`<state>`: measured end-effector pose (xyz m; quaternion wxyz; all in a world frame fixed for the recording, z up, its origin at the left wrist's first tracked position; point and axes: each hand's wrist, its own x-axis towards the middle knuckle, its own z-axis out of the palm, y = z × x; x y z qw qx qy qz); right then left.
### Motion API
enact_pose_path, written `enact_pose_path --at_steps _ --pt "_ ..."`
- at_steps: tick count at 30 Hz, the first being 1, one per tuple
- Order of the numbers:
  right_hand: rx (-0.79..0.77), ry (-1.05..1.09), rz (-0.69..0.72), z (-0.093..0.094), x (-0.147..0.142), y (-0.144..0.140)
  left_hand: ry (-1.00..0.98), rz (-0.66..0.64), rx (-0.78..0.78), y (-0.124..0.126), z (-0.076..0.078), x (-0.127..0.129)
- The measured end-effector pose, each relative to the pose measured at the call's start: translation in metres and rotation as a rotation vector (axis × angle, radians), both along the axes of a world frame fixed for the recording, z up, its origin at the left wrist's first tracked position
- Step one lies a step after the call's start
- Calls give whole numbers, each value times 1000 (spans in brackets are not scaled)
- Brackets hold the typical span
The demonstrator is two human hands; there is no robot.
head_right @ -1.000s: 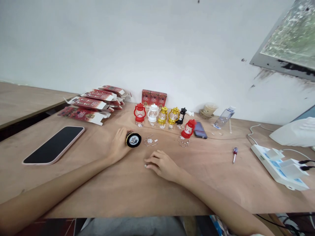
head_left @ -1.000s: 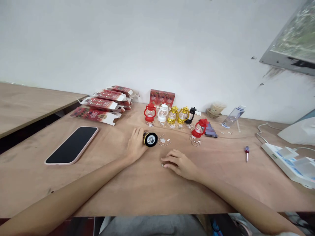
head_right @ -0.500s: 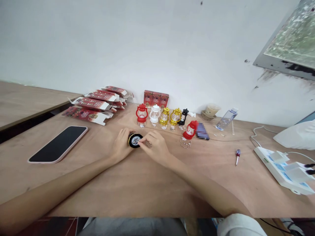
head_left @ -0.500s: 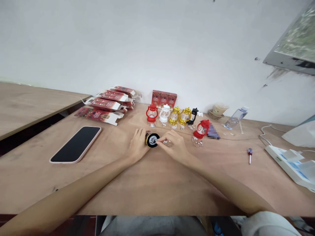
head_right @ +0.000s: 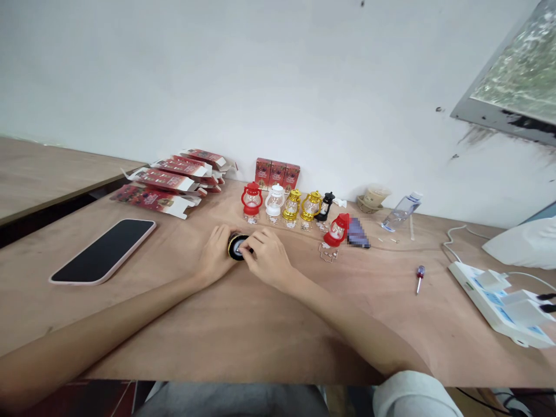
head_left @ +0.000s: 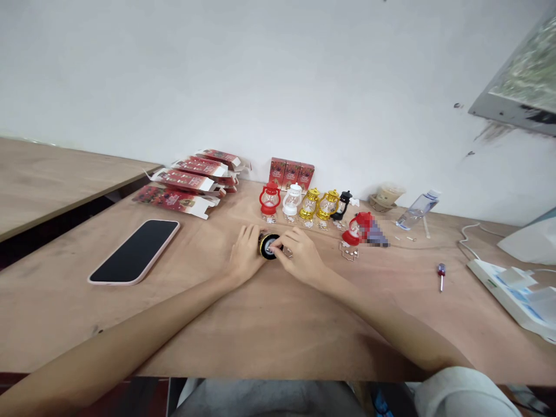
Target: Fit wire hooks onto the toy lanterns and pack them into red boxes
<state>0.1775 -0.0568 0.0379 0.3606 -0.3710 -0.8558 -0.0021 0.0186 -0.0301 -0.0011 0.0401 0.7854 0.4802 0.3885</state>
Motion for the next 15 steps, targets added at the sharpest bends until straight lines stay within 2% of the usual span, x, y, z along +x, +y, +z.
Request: enact_pose_path --at_steps 3,5,9,11,13,15 --pt "-59 120 -94 2 -1 4 -9 -1 0 1 0 0" --pt "-155 239 -159 1 -3 9 -10 1 -1 1 0 0" --pt "-561 456 -155 -6 -6 24 3 22 -10 0 1 0" --pt "-693 534 -118 -7 -3 29 0 32 -7 -1 2 0" --pt "-704 591 -68 -6 5 32 -6 24 -8 -2 2 0" --pt "-629 579 -58 -2 19 34 -10 14 -10 -2 2 0"
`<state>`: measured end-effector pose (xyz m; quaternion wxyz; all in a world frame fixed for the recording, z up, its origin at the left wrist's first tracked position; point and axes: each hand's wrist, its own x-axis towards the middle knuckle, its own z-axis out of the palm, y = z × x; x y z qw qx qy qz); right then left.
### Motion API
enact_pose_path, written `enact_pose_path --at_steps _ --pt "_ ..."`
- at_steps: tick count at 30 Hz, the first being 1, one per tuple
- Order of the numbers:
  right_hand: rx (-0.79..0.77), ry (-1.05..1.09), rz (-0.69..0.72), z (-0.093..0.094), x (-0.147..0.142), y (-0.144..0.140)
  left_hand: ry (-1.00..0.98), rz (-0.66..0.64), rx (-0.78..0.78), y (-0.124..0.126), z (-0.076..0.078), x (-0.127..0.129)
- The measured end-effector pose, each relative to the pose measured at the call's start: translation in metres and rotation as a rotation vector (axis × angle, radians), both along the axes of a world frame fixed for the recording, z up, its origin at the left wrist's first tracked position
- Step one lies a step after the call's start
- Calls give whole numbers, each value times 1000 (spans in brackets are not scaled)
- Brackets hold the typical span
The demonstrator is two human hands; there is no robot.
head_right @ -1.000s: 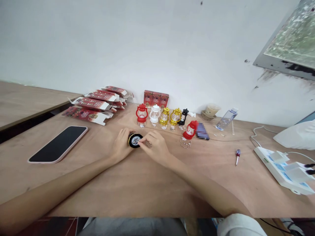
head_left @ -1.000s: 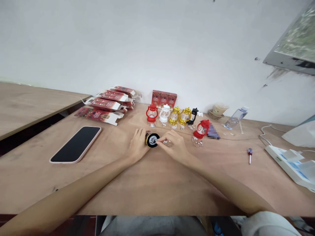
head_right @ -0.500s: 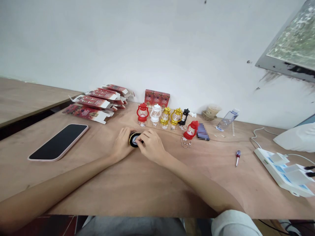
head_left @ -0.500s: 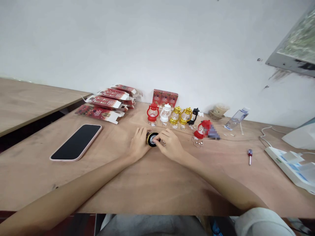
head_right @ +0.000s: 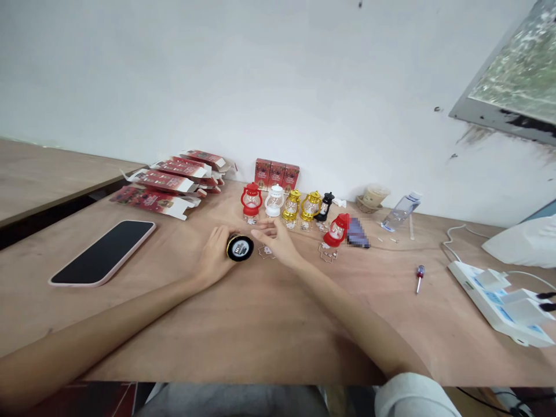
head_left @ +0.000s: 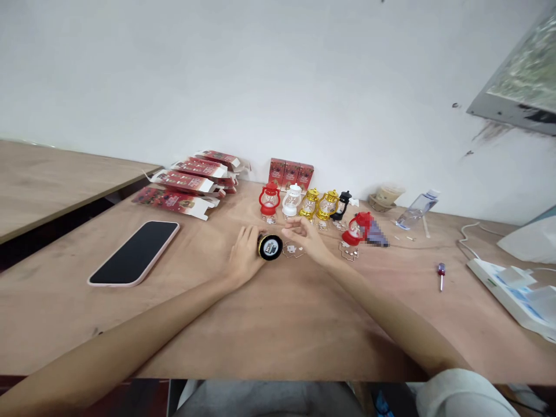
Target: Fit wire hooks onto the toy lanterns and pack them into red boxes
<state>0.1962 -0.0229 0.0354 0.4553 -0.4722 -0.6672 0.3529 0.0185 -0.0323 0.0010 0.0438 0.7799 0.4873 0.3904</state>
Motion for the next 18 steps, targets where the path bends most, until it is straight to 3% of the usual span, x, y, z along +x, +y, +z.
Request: enact_pose_path --at_steps 6,9,14,18 --pt "172 -632 11 -2 33 5 -26 2 -8 0 0 0" --pt "187 -792 0 -10 32 6 -29 3 -1 2 -2 0" --pt "177 -802 7 -16 25 4 -30 10 15 3 -5 -1" --pt "175 -547 5 -10 26 1 -29 8 14 3 -4 0"
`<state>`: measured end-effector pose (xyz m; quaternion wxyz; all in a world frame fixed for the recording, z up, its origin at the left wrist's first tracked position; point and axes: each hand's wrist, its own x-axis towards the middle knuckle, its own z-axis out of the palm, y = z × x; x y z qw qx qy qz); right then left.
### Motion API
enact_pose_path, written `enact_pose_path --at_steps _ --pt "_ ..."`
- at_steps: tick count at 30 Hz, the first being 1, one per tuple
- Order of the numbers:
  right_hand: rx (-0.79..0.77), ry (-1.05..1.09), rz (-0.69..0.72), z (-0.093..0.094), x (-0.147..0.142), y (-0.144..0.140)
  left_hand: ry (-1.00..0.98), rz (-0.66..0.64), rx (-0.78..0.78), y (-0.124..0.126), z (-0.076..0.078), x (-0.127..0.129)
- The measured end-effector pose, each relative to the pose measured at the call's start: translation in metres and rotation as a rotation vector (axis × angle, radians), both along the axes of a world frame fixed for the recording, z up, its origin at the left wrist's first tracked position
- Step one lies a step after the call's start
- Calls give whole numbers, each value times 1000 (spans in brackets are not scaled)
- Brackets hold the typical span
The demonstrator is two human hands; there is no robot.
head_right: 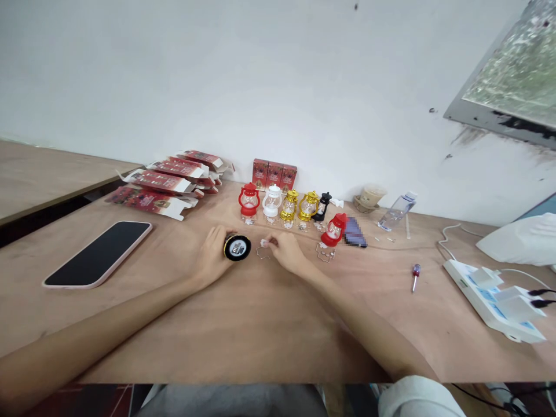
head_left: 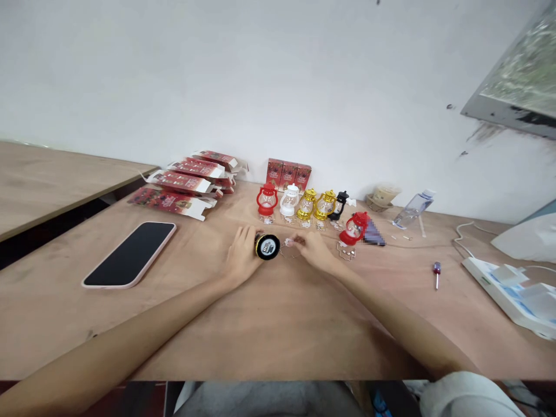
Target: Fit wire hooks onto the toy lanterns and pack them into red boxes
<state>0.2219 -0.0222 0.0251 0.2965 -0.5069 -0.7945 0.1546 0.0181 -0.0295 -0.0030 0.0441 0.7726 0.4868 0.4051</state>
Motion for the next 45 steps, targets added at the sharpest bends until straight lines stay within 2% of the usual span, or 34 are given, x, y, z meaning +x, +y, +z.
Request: enact_pose_path --at_steps 6,9,19,26,30,35,39,45 --pt "-125 603 75 13 -13 -14 5 -10 -12 -2 3 0" --pt "-161 713 111 18 -22 -22 11 -16 -26 -3 5 1" --pt "-125 642 165 20 -30 -29 8 -25 -3 -1 3 0" --pt "34 390 196 29 -33 -36 14 -23 5 -2 4 1" --pt "45 331 186 32 -37 -36 17 -22 8 -2 3 0" --pt "171 233 145 29 -40 -33 14 -22 26 0 2 0" --pt "217 225 172 25 -42 -31 -3 -14 29 0 1 1" --pt "383 124 231 18 -43 -29 -6 -19 37 0 0 1"
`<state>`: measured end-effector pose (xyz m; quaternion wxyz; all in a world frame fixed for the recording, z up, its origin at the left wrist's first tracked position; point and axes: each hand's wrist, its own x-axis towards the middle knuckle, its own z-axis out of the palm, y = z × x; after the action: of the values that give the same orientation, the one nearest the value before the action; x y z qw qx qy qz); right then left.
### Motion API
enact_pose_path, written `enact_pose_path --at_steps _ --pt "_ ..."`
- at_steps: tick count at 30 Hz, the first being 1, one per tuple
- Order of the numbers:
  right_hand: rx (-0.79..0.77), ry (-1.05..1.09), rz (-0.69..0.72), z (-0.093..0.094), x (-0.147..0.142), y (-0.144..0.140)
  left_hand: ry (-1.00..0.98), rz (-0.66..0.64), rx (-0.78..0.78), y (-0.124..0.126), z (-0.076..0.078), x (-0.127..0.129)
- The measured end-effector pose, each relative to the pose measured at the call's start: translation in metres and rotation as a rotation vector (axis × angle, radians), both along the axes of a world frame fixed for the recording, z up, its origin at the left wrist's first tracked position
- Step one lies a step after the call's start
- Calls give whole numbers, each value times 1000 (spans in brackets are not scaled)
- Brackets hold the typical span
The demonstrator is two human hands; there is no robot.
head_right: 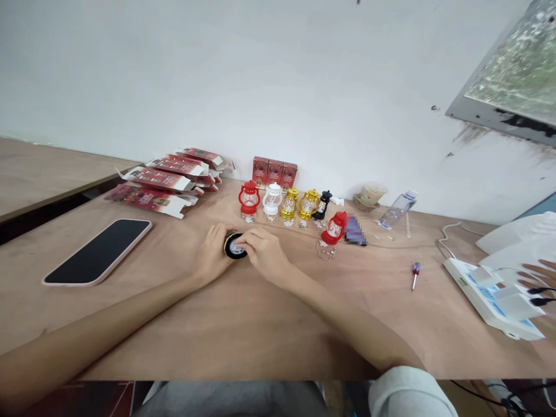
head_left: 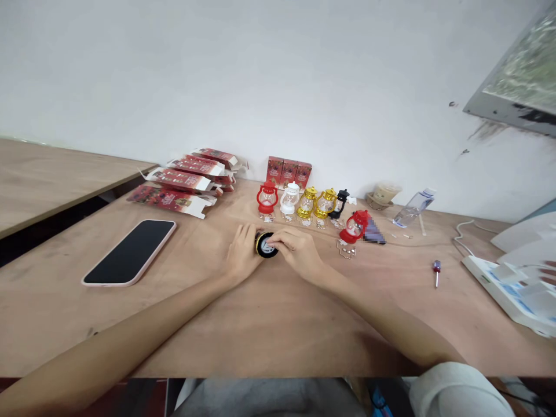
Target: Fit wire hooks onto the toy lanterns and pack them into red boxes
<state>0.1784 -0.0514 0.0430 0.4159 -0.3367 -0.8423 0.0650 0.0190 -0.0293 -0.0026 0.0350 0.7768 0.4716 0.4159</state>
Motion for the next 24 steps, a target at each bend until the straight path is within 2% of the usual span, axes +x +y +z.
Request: enact_pose_path --at_steps 3,13,17,21,24 --pt "17 17 -9 0 0 1 4 -13 -6 0 0 0" --pt "-75 65 -6 1 -2 3 7 2 -6 0 -1 0" --pt "-43 61 -23 -2 -3 3 2 5 9 1 -2 0" --pt "33 60 -101 -3 -4 1 5 -5 22 2 -3 -1" --pt "18 106 -113 -3 -4 2 -17 -11 28 3 -3 -1"
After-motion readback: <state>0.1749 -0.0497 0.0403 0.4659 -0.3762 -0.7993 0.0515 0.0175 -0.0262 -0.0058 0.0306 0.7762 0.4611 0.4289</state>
